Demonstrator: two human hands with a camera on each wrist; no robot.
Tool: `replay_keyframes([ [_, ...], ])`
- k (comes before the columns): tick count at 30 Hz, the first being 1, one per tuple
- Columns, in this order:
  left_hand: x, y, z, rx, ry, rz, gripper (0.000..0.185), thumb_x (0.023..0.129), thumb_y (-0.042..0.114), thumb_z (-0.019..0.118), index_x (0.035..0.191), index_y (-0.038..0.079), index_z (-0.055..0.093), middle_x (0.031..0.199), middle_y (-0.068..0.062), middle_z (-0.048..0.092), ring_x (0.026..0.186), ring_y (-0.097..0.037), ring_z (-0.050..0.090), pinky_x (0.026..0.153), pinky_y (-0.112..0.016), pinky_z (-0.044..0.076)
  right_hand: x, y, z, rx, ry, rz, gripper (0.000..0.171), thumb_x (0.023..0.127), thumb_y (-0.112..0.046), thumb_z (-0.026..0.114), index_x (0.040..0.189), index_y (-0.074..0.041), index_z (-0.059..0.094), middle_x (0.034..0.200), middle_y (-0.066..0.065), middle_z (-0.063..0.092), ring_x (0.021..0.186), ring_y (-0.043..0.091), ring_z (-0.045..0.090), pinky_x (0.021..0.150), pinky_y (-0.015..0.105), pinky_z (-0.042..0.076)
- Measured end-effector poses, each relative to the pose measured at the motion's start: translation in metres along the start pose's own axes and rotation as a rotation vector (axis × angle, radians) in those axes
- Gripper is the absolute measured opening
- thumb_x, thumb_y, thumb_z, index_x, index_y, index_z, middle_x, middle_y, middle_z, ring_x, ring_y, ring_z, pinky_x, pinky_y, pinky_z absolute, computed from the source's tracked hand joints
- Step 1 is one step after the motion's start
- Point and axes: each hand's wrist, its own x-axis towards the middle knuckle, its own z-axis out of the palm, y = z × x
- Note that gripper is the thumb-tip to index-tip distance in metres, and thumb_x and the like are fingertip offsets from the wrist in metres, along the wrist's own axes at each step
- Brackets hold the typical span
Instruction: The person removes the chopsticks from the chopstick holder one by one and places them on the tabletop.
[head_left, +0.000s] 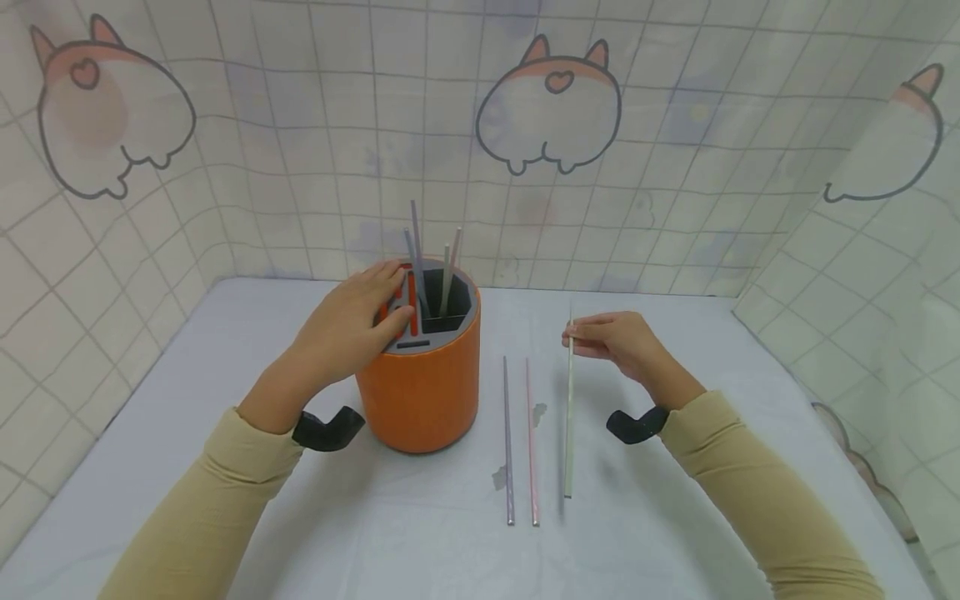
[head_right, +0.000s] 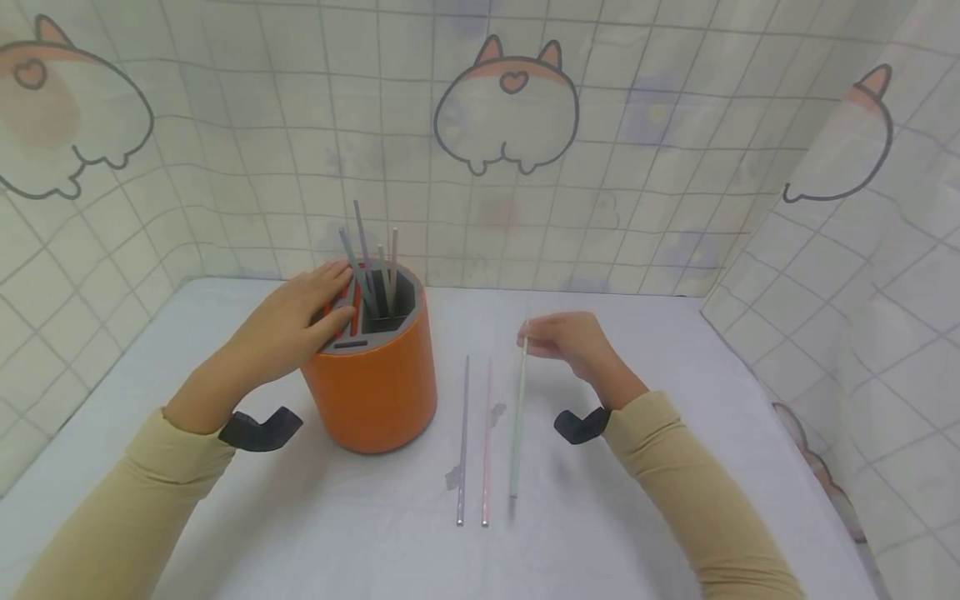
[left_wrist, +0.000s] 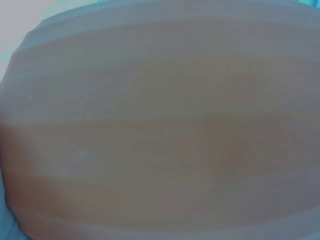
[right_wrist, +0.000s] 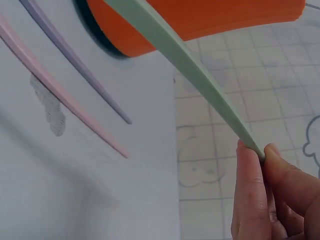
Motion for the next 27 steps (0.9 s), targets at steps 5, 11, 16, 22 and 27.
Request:
replay_keyframes([
  [5,0.001,0.001,0.000,-0.001,-0.001,-0.002,0.063,0.106,0.037,0.041,0.158,0.005,0.024,0.167,-0.013,0.019,0.155,-0.034,0.015,0.127,-0.054,0.015,0.007,0.017,0.003,0.014,-0.018,0.043,0.049,0.094,-0.009,0.067,0.135,0.015,0.051,0.085,-0.003,0.076,0.080,0.008,0.075,0.078,0.021,0.061],
  [11,0.001,0.002,-0.001,-0.003,0.002,0.004,0.063,0.105,0.036,0.042,0.157,0.004,0.024,0.166,-0.013,0.020,0.155,-0.034,0.016,0.127,-0.054,0.015,0.014,0.037,0.003,0.026,-0.013,0.082,0.046,0.094,-0.008,0.067,0.132,0.015,0.053,0.084,-0.002,0.076,0.078,0.008,0.075,0.076,0.020,0.061],
  [16,0.001,0.003,-0.002,0.006,-0.005,-0.002,0.063,0.106,0.035,0.041,0.157,0.003,0.024,0.166,-0.014,0.019,0.155,-0.034,0.015,0.127,-0.053,0.014,0.017,0.052,0.007,0.036,-0.035,0.078,0.044,0.094,-0.002,0.065,0.131,0.018,0.053,0.082,-0.001,0.076,0.077,0.007,0.074,0.074,0.019,0.061],
  [22,0.001,0.003,-0.002,0.007,-0.007,-0.002,0.063,0.106,0.036,0.041,0.157,0.003,0.024,0.166,-0.014,0.019,0.155,-0.033,0.014,0.127,-0.052,0.014,0.020,0.064,0.010,0.043,-0.036,0.100,0.043,0.094,-0.003,0.065,0.129,0.018,0.053,0.081,-0.001,0.075,0.076,0.007,0.074,0.073,0.019,0.061],
  [27,0.000,0.004,-0.003,0.002,-0.008,-0.004,0.063,0.106,0.035,0.041,0.157,0.003,0.025,0.166,-0.014,0.020,0.155,-0.034,0.015,0.127,-0.053,0.015,0.020,0.068,0.013,0.033,-0.022,0.108,0.044,0.094,-0.003,0.065,0.130,0.018,0.053,0.082,0.000,0.076,0.075,0.006,0.073,0.071,0.018,0.060],
])
